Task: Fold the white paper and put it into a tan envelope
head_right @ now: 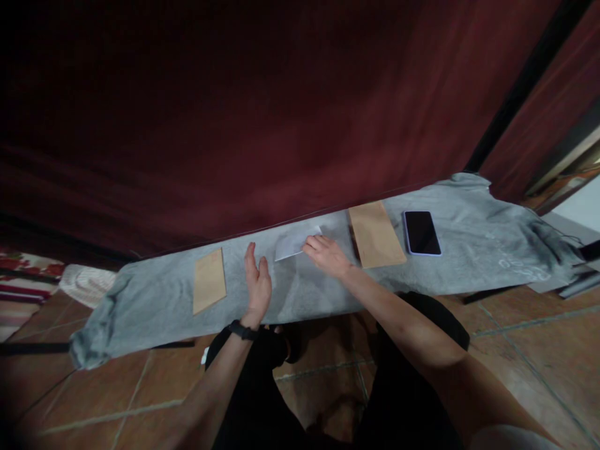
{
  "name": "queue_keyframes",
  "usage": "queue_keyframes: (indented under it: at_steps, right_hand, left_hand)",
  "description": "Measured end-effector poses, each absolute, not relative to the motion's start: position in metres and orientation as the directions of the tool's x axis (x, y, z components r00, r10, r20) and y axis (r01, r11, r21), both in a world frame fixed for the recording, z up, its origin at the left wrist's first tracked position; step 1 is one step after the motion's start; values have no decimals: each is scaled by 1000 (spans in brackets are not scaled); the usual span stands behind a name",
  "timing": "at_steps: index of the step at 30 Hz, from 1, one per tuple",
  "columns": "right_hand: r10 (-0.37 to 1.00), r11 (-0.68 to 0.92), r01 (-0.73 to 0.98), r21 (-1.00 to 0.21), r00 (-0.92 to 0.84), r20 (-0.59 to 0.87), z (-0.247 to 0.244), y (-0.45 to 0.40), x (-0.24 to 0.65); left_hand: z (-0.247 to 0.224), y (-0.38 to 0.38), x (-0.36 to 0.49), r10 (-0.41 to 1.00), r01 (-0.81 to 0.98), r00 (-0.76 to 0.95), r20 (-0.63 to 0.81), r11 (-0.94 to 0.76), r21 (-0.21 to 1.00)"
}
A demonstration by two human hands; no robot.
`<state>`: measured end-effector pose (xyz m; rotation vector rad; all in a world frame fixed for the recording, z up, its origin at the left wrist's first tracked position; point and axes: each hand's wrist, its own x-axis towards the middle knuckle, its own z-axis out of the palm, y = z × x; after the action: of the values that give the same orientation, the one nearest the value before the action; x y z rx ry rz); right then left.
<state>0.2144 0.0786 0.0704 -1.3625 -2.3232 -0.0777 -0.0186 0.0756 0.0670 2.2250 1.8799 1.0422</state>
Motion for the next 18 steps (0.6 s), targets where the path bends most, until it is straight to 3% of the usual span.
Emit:
queue_keyframes:
  at_steps: [4,10,13,18]
  right_hand:
    - [780,605,791,-91,-566,266,52,56,203]
    - [770,637,756,-151,-615,167,32,36,205]
    - [796,604,764,-227,-587,145,25,33,209]
    - [856,518,793,-322,-478,200,9,42,203]
  left_hand:
    - [47,62,-18,916,833,211,342,-352,427]
    - [7,26,-7,884,848,457,92,-465,254]
    - [4,14,-6,879,860,474,47,-474,188]
    - [10,14,-1,895,871,440,75,-446,208]
